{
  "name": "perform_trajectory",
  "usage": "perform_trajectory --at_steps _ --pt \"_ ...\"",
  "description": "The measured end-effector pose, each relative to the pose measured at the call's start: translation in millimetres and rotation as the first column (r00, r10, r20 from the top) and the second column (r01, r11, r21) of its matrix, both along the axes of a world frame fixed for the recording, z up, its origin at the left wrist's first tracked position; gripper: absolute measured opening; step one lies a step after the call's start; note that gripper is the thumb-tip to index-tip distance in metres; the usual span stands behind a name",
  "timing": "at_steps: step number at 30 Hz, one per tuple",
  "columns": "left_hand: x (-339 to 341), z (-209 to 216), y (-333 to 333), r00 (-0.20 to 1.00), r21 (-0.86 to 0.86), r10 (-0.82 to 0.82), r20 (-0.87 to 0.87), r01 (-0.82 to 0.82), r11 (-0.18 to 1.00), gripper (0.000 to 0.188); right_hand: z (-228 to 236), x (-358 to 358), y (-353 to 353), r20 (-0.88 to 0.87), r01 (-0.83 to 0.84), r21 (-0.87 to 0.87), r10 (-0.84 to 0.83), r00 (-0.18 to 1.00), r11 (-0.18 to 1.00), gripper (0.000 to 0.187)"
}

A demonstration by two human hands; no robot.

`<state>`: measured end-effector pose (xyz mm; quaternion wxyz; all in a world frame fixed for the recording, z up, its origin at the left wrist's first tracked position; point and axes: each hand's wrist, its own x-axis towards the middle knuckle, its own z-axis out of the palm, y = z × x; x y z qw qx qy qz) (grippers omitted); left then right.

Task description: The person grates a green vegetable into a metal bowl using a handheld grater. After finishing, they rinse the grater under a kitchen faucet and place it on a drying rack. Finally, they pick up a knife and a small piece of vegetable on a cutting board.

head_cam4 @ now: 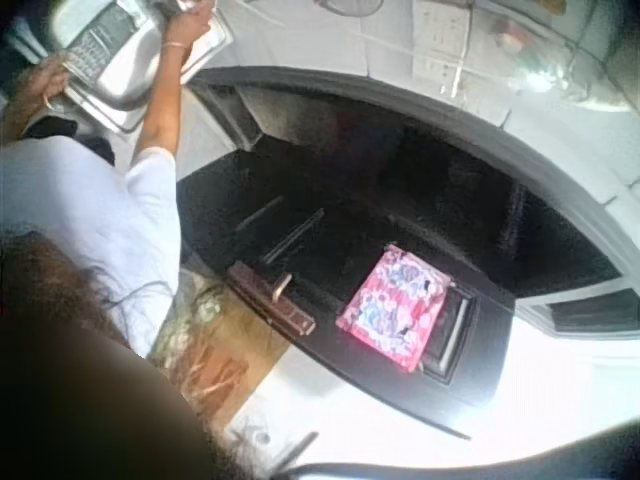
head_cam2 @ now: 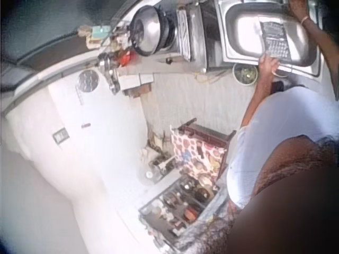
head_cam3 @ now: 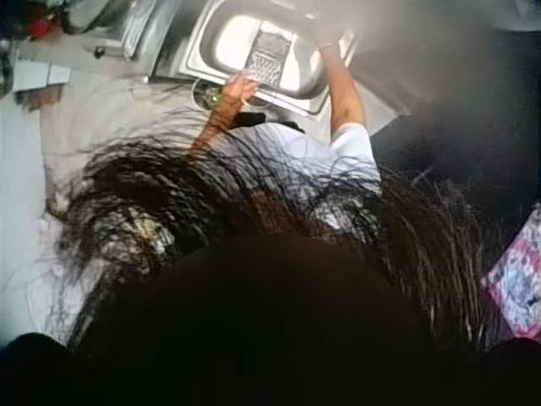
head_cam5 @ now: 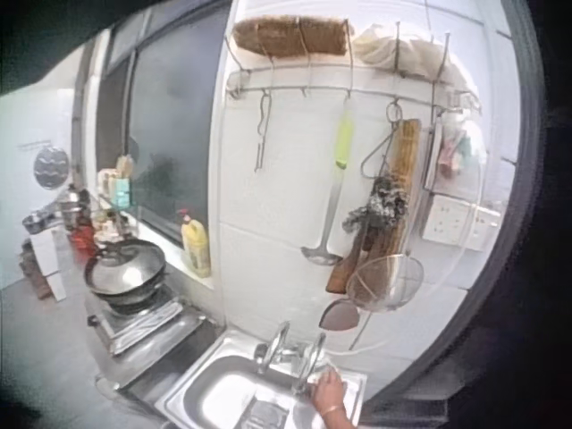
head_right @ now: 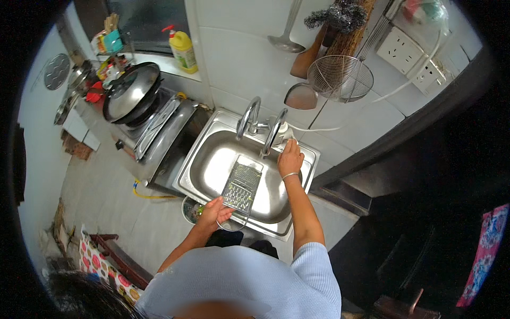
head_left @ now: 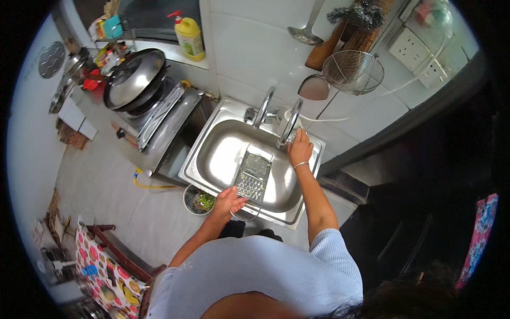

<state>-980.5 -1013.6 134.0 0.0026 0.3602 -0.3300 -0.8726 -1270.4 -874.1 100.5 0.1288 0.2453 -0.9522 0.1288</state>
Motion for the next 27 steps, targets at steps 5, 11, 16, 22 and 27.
perform_trajectory --at_steps 5,11,16,22,27 --pt "-35.4 -3.3 -30.3 0.996 0.05 -0.086 0.0 0.086 0.995 0.03 12.2 -9.0 0.7 0.063 0.07 0.158 -0.081 0.995 0.985 0.061" --pt "-71.4 7.9 -30.9 0.986 0.053 -0.108 0.125 0.102 0.993 0.036 -28.4 -11.4 -9.7 0.226 0.17 0.069 -0.182 0.957 0.983 0.066" --pt "-101.0 2.9 -8.8 0.974 0.048 -0.211 0.086 0.207 0.977 0.036 -35.8 -34.6 -12.8 0.358 0.136 0.034 -0.139 0.923 0.99 0.066" --pt "-134.3 -7.2 9.4 0.965 0.019 -0.224 0.137 0.223 0.975 0.033 -40.9 1.6 29.4 0.454 -0.131 -0.5 0.388 0.802 0.856 0.049" --pt "-152.0 -12.3 6.4 0.955 0.001 -0.288 0.068 0.289 0.957 0.032 11.9 99.1 29.9 0.413 -0.238 -0.568 0.523 0.745 0.788 0.041"
